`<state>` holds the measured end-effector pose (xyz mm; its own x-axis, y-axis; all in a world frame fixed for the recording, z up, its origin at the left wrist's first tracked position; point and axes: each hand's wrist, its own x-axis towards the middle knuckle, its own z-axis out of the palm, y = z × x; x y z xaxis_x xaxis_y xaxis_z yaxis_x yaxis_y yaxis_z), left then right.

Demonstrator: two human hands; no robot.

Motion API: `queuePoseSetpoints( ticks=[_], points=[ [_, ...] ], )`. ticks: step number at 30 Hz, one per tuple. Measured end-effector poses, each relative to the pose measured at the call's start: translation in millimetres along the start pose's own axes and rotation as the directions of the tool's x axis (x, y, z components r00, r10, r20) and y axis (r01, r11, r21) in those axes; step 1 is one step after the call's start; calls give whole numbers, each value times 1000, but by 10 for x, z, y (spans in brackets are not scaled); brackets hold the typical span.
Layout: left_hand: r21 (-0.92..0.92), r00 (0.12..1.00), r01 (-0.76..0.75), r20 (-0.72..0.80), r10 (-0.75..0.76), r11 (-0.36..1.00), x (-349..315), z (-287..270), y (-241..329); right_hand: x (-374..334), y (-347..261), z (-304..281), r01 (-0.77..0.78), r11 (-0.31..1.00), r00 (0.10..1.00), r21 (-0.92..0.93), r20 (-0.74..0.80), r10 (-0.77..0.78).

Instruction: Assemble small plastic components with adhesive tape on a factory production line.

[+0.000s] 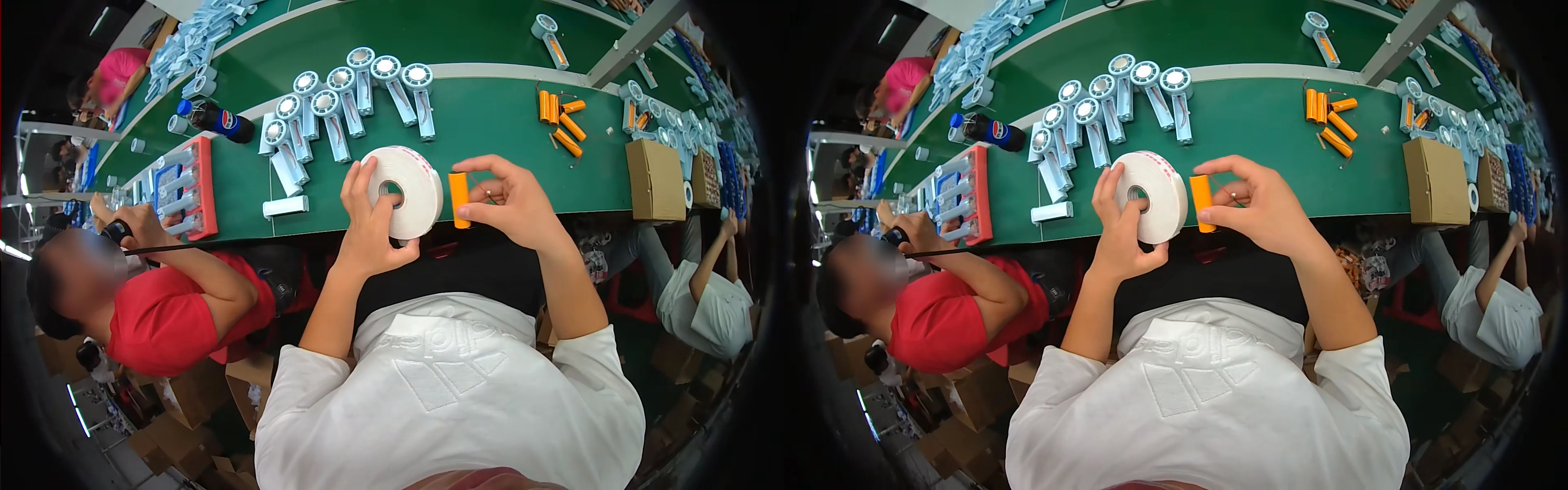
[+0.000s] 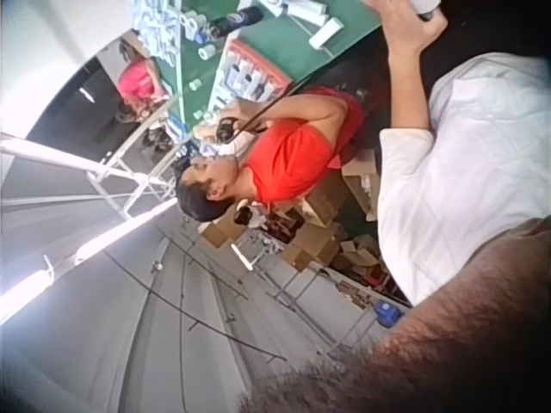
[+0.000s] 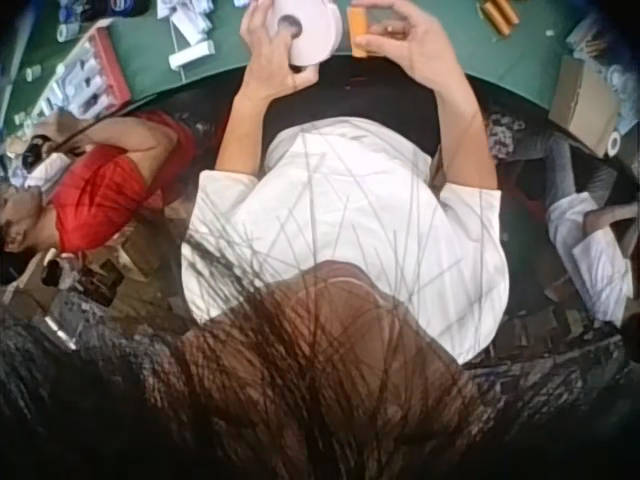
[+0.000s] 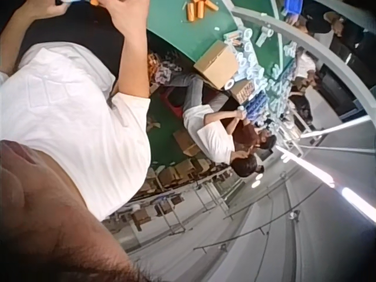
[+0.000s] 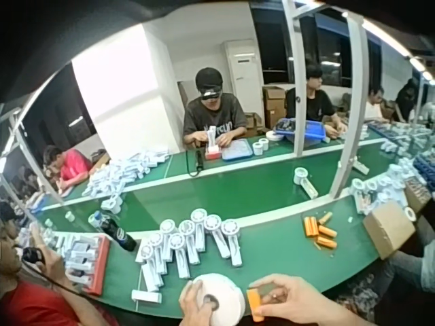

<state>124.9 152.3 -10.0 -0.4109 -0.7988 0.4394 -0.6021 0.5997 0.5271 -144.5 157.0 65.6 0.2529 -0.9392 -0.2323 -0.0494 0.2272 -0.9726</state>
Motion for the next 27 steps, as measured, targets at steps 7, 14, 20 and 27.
queuePoseSetpoints(
  ticks=[7,14,20,27],
  points=[
    [40,998,-60,23,60,997,43,-52,49,102,-112,34,22,987,999,-162,35,-17],
    [55,986,130,-115,-123,990,116,161,235,214,-138,222,143,975,956,-169,-232,-180],
    [-213,904,373,-135,-405,903,50,381,419,301,75,551,347,893,774,-285,-450,-445],
    [-468,759,637,241,-605,612,82,170,340,433,503,723,504,542,439,-672,-341,-831]
  ],
)
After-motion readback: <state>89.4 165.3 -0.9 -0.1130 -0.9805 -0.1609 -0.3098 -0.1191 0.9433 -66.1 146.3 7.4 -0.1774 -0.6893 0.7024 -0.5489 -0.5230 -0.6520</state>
